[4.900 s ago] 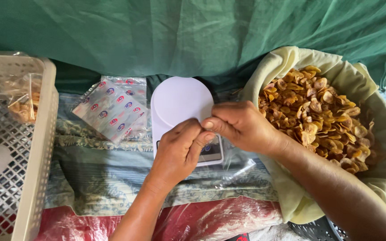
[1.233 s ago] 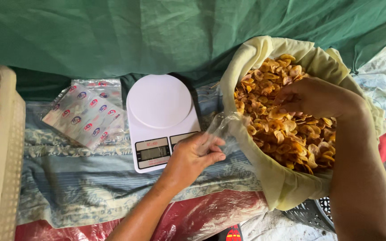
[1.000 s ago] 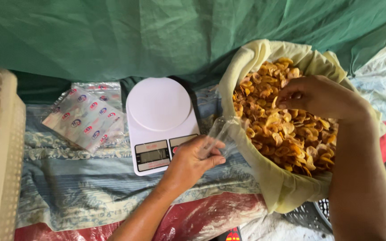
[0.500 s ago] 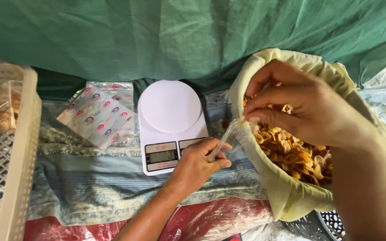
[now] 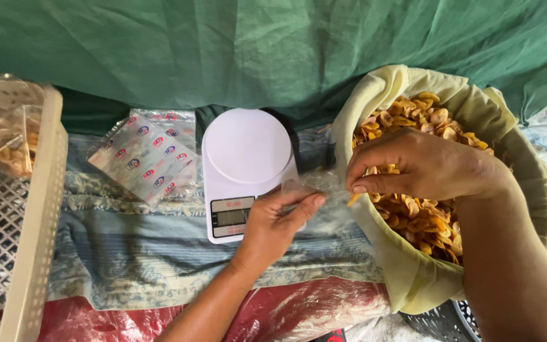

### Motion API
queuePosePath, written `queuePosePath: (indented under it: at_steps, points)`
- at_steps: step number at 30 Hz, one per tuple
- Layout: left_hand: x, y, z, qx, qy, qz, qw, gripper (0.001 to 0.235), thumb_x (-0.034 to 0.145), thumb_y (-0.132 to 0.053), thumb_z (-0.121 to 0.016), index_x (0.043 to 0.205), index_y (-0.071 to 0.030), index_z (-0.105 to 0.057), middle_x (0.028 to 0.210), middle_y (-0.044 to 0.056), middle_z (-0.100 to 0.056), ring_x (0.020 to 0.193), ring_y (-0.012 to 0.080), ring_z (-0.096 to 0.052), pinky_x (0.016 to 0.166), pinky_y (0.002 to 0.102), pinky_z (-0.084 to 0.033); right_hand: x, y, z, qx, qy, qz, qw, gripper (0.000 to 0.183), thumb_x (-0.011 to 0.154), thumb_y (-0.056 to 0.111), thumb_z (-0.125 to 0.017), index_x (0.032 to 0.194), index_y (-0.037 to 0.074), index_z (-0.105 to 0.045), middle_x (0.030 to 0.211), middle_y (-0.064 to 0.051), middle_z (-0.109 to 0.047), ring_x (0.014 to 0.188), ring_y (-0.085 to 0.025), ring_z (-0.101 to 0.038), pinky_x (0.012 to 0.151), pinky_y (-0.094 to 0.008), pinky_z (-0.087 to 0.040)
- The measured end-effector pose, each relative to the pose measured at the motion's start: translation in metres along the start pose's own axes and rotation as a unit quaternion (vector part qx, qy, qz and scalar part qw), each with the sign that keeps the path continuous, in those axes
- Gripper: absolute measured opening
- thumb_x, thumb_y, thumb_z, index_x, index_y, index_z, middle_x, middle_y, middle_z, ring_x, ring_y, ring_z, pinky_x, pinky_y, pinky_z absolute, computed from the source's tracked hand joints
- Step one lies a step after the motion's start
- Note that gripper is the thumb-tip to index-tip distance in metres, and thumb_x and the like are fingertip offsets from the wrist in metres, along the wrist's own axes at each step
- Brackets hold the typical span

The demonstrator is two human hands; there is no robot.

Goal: The person scoops dried fruit from a large sack into small plastic bags, weighs each bag on a digital scale, and places the sealed bags into a basket. The process is repeated multiple times throughout the video.

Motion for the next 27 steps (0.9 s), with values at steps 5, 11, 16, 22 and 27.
queuePosePath:
  at_steps: [5,11,16,22,27]
  points:
    - [0.002,-0.019,0.005,0.009,-0.007,-0.079,0.997,0.021,0.088,-0.011,-0.084,0.085,-0.001,-0.066,0.081,0.002,-0.073,0.075,0.0021,-0.057,0.065,0.021,-0.048,-0.018,0.020,0.035,0.085,-0.132,0.178,0.972,0.016,0.086,0.008,-0.077,0.101,0.005,-0.074,0.113,-0.008,-0.072,0.101,-0.018,-0.072,0.083,-0.029,-0.063]
    - [0.002,-0.028,0.001,0.017,0.007,-0.049,0.999,0.018,0.085,-0.011,-0.084,0.083,-0.001,-0.069,0.082,0.002,-0.076,0.074,0.0026,-0.059,0.068,0.022,-0.051,-0.021,0.039,0.033,0.006,-0.219,0.180,0.959,0.014,0.080,0.005,-0.083,0.091,0.005,-0.074,0.111,-0.007,-0.063,0.102,-0.016,-0.064,0.081,-0.029,-0.053]
    - [-0.003,-0.047,-0.001,0.061,0.016,-0.111,0.992,0.015,0.086,-0.011,-0.083,0.089,-0.001,-0.073,0.084,0.001,-0.073,0.078,0.0055,-0.062,0.072,0.023,-0.052,-0.015,0.066,0.018,-0.071,-0.236,0.225,0.943,0.016,0.079,0.007,-0.084,0.090,0.005,-0.074,0.114,-0.008,-0.063,0.106,-0.020,-0.063,0.087,-0.033,-0.051]
    - [-0.004,-0.052,-0.001,0.094,0.005,-0.108,0.990,0.017,0.086,-0.015,-0.084,0.092,0.000,-0.077,0.079,0.002,-0.069,0.072,0.0081,-0.057,0.066,0.026,-0.049,-0.005,0.068,-0.002,-0.123,-0.205,0.245,0.940,0.015,0.077,0.016,-0.085,0.087,0.008,-0.076,0.107,-0.007,-0.063,0.100,-0.024,-0.062,0.089,-0.042,-0.046]
    - [-0.004,-0.048,-0.004,0.093,0.032,-0.104,0.990,0.022,0.087,-0.020,-0.081,0.099,-0.002,-0.079,0.083,0.001,-0.072,0.074,0.0062,-0.060,0.067,0.024,-0.050,0.015,0.031,-0.022,-0.001,-0.072,0.111,0.991,0.016,0.090,0.021,-0.074,0.095,0.008,-0.080,0.100,-0.005,-0.068,0.086,-0.019,-0.070,0.075,-0.033,-0.055]
Point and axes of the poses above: each hand's wrist, its own x-axis towards the middle knuckle, its own z-axis out of the back of the hand, y = z × x, the point moved 10 cm from there along x, towards the middle knuckle
